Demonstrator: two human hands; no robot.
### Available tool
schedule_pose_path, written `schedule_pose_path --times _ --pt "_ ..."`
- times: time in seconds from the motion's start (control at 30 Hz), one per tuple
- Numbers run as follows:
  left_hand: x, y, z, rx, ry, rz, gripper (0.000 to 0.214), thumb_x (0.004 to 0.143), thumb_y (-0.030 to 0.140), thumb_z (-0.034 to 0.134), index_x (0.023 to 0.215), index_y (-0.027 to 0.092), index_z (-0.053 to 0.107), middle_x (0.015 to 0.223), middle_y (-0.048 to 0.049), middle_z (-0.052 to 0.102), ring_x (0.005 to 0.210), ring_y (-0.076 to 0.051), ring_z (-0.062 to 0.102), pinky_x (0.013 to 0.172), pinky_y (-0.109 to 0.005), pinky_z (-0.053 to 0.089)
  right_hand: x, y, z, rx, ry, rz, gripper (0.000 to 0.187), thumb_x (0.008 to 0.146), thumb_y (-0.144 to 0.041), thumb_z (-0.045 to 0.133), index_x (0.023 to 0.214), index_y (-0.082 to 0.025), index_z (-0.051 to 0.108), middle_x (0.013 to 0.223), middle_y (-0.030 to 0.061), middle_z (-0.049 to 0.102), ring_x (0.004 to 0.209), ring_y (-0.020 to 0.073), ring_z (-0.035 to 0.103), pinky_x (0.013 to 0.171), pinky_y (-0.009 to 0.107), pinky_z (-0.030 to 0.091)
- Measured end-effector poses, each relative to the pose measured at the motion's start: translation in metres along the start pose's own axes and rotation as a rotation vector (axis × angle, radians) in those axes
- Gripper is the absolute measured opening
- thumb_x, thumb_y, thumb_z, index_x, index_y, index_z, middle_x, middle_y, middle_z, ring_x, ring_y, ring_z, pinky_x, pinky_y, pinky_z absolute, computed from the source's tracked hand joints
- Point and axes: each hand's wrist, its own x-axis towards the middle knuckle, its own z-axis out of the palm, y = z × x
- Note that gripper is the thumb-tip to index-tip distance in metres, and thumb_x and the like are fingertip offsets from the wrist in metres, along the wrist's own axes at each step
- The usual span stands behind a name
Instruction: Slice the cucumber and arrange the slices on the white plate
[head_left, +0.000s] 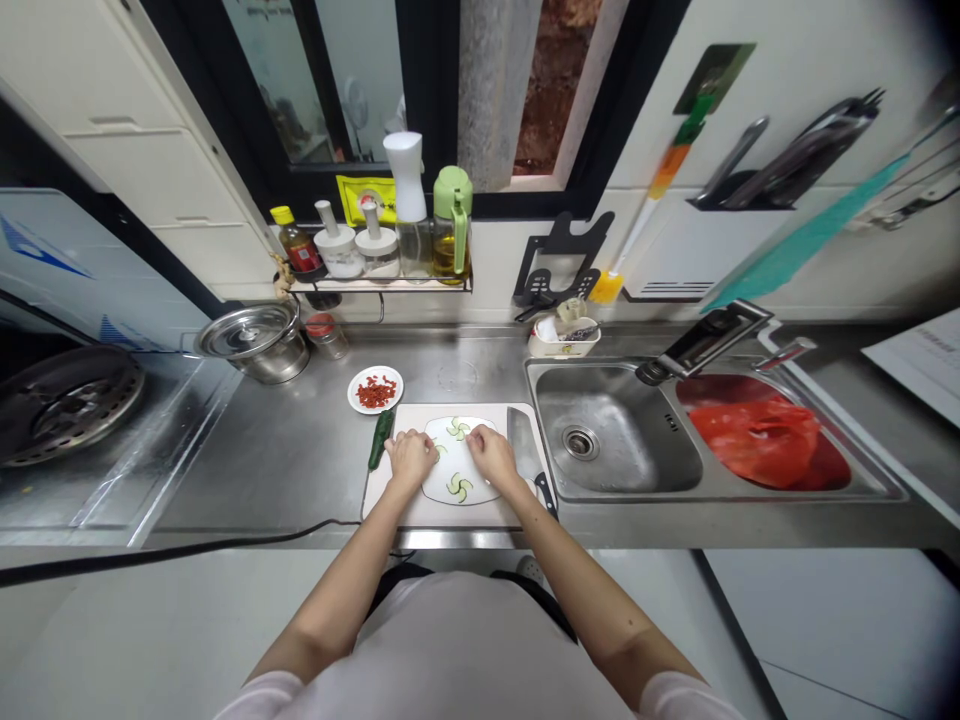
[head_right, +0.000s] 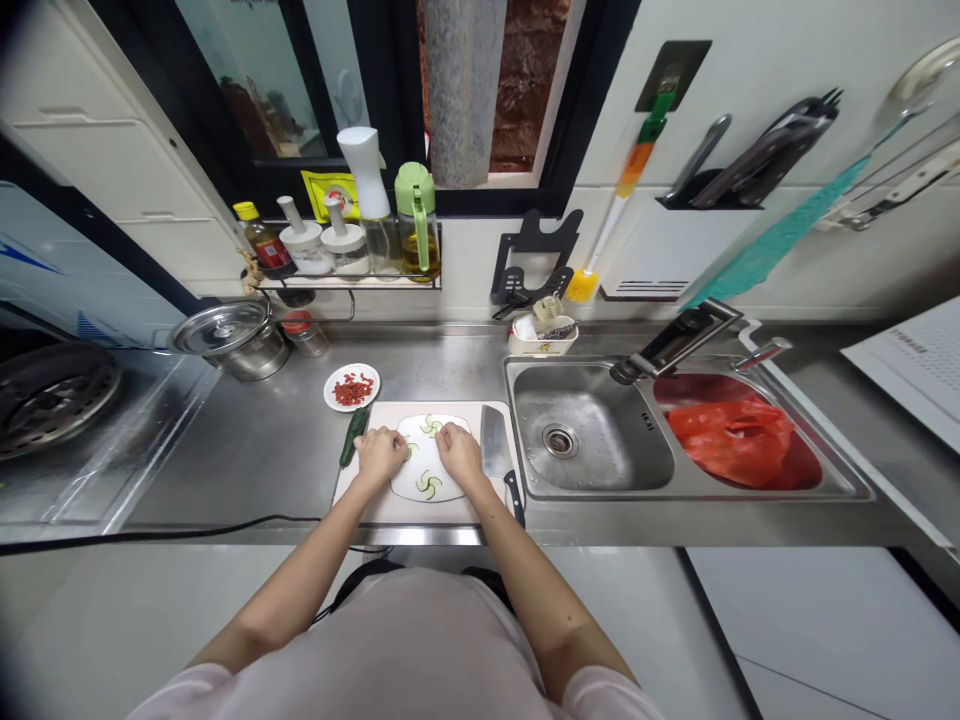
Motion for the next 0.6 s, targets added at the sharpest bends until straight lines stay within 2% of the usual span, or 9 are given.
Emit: schedule_pose_path --times 0.17,0.3,0.43,0.5,0.6 --pt "-0.001 -0.005 -0.008 -0.107 0.036 -0.077 0.019 0.078 0.026 0.053 0.093 0.023 0.064 0.097 -0.0062 0.066 0.099 -0.026 0.053 0.084 -0.038 0.028 0.0 0.0 -0.004 0.015 0.002 0.021 0.023 0.089 -0.033 0.043 0.091 -0.02 0.062 0.078 0.0017 0.062 0.07 0.0141 0.052 0.061 0.023 0.031" --pt "-0.007 -0.009 -0.015 -0.222 0.154 -0.149 0.023 0.08 0.024 0.052 0.102 0.024 0.06 0.089 -0.0039 0.064 0.095 -0.024 0.055 0.085 -0.036 0.03 -0.001 -0.004 -0.009 0.049 0.037 0.02 0.024 0.089 -0.034 0.041 0.088 -0.02 0.061 0.076 0.0014 0.061 0.07 0.0146 0.053 0.061 0.023 0.033" --pt "-0.022 -0.009 -0.023 -0.321 0.356 -0.145 0.022 0.085 0.029 0.048 0.104 0.023 0.058 0.088 -0.0031 0.062 0.094 -0.021 0.055 0.088 -0.035 0.031 -0.004 -0.013 -0.019 0.138 0.132 -0.067 0.03 0.089 -0.039 0.039 0.088 -0.02 0.061 0.074 0.0021 0.06 0.071 0.0155 0.054 0.065 0.023 0.037" --pt "-0.029 -0.008 -0.026 -0.358 0.401 -0.134 0.021 0.085 0.03 0.049 0.102 0.023 0.059 0.088 -0.0031 0.062 0.092 -0.021 0.055 0.088 -0.035 0.031 -0.004 -0.021 -0.024 0.195 0.182 -0.117 0.032 0.09 -0.041 0.038 0.089 -0.02 0.061 0.076 0.0029 0.061 0.071 0.0157 0.055 0.068 0.024 0.039" --pt "-0.038 -0.007 -0.027 -0.394 0.4 -0.119 0.019 0.085 0.03 0.05 0.1 0.023 0.06 0.087 -0.0025 0.063 0.09 -0.02 0.056 0.089 -0.035 0.032 0.003 -0.034 -0.029 0.24 0.205 -0.17 0.032 0.089 -0.043 0.04 0.088 -0.019 0.062 0.074 0.0024 0.061 0.071 0.0156 0.055 0.069 0.024 0.04"
